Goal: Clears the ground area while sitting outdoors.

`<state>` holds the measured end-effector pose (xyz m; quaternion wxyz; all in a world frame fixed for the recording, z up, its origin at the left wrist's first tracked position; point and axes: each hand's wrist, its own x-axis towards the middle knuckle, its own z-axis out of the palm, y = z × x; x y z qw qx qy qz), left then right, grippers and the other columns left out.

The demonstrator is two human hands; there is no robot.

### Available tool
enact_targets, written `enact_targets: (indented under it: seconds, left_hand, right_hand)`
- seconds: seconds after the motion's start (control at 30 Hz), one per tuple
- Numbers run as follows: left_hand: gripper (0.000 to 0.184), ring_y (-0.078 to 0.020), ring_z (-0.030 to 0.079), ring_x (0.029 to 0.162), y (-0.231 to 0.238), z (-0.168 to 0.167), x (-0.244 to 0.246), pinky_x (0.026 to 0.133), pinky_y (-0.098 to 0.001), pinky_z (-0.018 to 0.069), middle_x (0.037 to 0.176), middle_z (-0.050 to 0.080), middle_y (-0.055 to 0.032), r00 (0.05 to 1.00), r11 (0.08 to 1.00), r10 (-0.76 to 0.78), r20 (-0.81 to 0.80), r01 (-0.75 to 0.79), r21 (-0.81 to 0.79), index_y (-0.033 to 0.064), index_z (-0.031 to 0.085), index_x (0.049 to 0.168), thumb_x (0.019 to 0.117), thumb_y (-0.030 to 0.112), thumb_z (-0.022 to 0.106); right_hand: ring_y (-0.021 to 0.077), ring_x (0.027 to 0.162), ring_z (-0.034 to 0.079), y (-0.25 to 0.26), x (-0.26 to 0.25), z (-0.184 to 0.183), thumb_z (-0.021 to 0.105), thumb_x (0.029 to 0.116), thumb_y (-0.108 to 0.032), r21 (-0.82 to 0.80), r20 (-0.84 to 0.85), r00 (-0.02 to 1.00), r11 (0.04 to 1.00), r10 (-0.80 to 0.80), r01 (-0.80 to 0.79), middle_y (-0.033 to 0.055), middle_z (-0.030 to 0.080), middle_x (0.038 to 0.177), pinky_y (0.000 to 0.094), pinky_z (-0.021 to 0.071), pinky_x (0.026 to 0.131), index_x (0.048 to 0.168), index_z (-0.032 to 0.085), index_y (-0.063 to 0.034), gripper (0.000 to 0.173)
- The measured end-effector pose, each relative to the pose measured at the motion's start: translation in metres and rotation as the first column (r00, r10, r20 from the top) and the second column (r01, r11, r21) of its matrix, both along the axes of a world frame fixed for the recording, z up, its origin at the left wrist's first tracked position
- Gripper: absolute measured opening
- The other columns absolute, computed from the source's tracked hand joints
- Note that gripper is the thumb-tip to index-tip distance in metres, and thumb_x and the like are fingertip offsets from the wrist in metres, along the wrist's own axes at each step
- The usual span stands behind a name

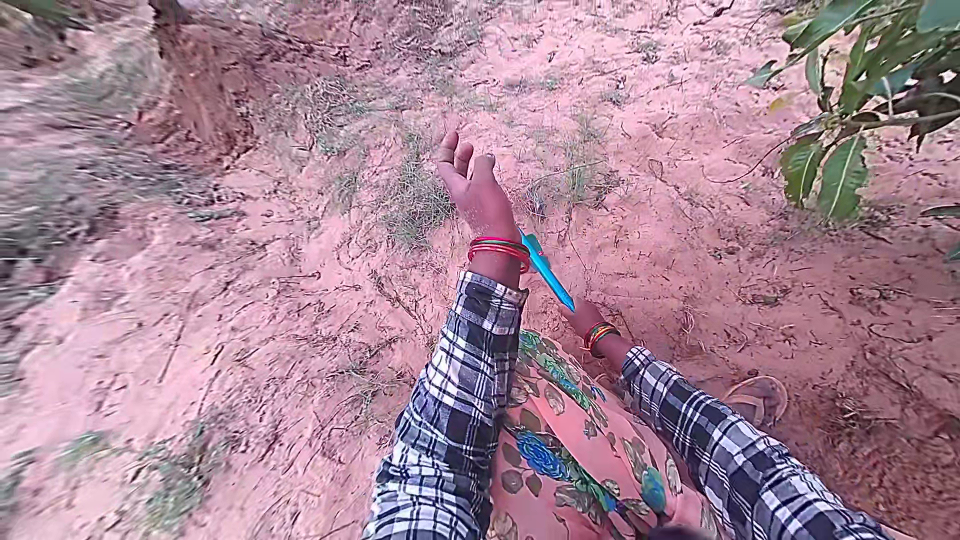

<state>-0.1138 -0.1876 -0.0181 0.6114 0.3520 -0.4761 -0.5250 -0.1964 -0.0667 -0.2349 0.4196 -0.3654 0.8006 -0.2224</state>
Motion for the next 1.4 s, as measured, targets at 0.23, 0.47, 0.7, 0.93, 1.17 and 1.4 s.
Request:
enact_targets:
  seconds: [0.23, 0.47, 0.7, 0.93, 1.17, 1.4]
  left_hand:
    - [0.055, -0.0165, 0.055, 0.123, 0.009, 0.014, 0.004, 0.088, -0.0298, 0.0495, 0.146, 0.050, -0.0128, 0.995, 0.971, 0.094, -0.025, -0.097, -0.218, 0.0026, 0.034, 0.153, 0.0998, 0.009, 0.045]
    - [0.057, -0.0271, 0.052, 0.128, 0.018, 0.010, -0.007, 0.105, -0.0341, 0.0475, 0.144, 0.048, -0.0269, 0.990, 0.772, 0.136, 0.037, -0.082, -0.630, -0.0152, 0.035, 0.146, 0.0947, 0.008, 0.049]
    - [0.057, -0.0257, 0.053, 0.128, 0.017, 0.014, -0.003, 0.103, -0.0325, 0.0484, 0.144, 0.049, -0.0246, 0.994, 0.826, 0.100, 0.047, -0.057, -0.561, -0.0130, 0.034, 0.147, 0.0954, 0.007, 0.047]
    - [0.058, -0.0249, 0.054, 0.128, 0.014, 0.014, -0.008, 0.102, -0.0323, 0.0493, 0.145, 0.049, -0.0252, 0.996, 0.847, 0.062, 0.060, -0.020, -0.532, -0.0116, 0.035, 0.148, 0.0947, 0.007, 0.047]
    - [0.046, -0.0196, 0.056, 0.123, -0.035, 0.018, 0.150, 0.101, -0.0283, 0.0488, 0.138, 0.052, -0.0213, 0.861, 0.739, 0.478, -0.176, -0.502, -0.450, -0.0128, 0.041, 0.141, 0.0977, 0.002, 0.043]
    - [0.037, -0.0379, 0.060, 0.126, 0.030, -0.230, 0.272, 0.103, -0.0563, 0.0490, 0.144, 0.057, -0.0213, 0.690, 0.915, -0.015, 0.723, -0.281, 0.288, 0.0039, 0.057, 0.140, 0.1043, 0.011, 0.051]
  right_hand:
    - [0.0210, 0.056, 0.050, 0.014, -0.004, 0.070, 0.057, 0.1060, -0.044, -0.514, 0.062, 0.978, 0.834, -0.200, 0.203, 0.0093, 0.053, 0.069, 0.0415, 0.0462, 0.057, 0.114, 0.062, -0.0022, 0.043]
    - [0.0381, 0.104, 0.067, 0.112, -0.005, 0.003, 0.051, 0.1091, -0.037, 0.031, -0.071, 0.995, 0.997, 0.072, -0.070, 0.0267, 0.067, 0.112, 0.0538, 0.0509, 0.096, 0.133, 0.056, 0.0060, 0.049]
    - [0.0240, 0.075, 0.060, 0.100, -0.010, 0.045, 0.054, 0.1067, -0.044, -0.227, -0.046, 0.994, 0.970, -0.095, 0.083, 0.0135, 0.062, 0.086, 0.0442, 0.0508, 0.076, 0.116, 0.064, 0.0023, 0.048]
    - [0.0178, 0.064, 0.056, 0.130, -0.019, 0.039, 0.053, 0.1065, -0.039, -0.336, -0.107, 0.987, 0.939, -0.119, 0.077, 0.0098, 0.059, 0.077, 0.0367, 0.0499, 0.066, 0.120, 0.062, 0.0034, 0.045]
    - [0.0351, 0.079, 0.064, 0.169, -0.022, -0.021, 0.057, 0.1070, -0.039, 0.014, -0.172, 0.982, 0.997, -0.074, 0.077, 0.0229, 0.066, 0.088, 0.0558, 0.0506, 0.079, 0.116, 0.065, 0.0067, 0.048]
    - [0.0069, 0.047, 0.040, 0.203, -0.057, 0.022, 0.053, 0.1050, -0.041, -0.364, -0.164, 0.889, 0.864, -0.428, 0.349, -0.0030, 0.041, 0.060, 0.0314, 0.0396, 0.048, 0.098, 0.057, 0.0040, 0.046]
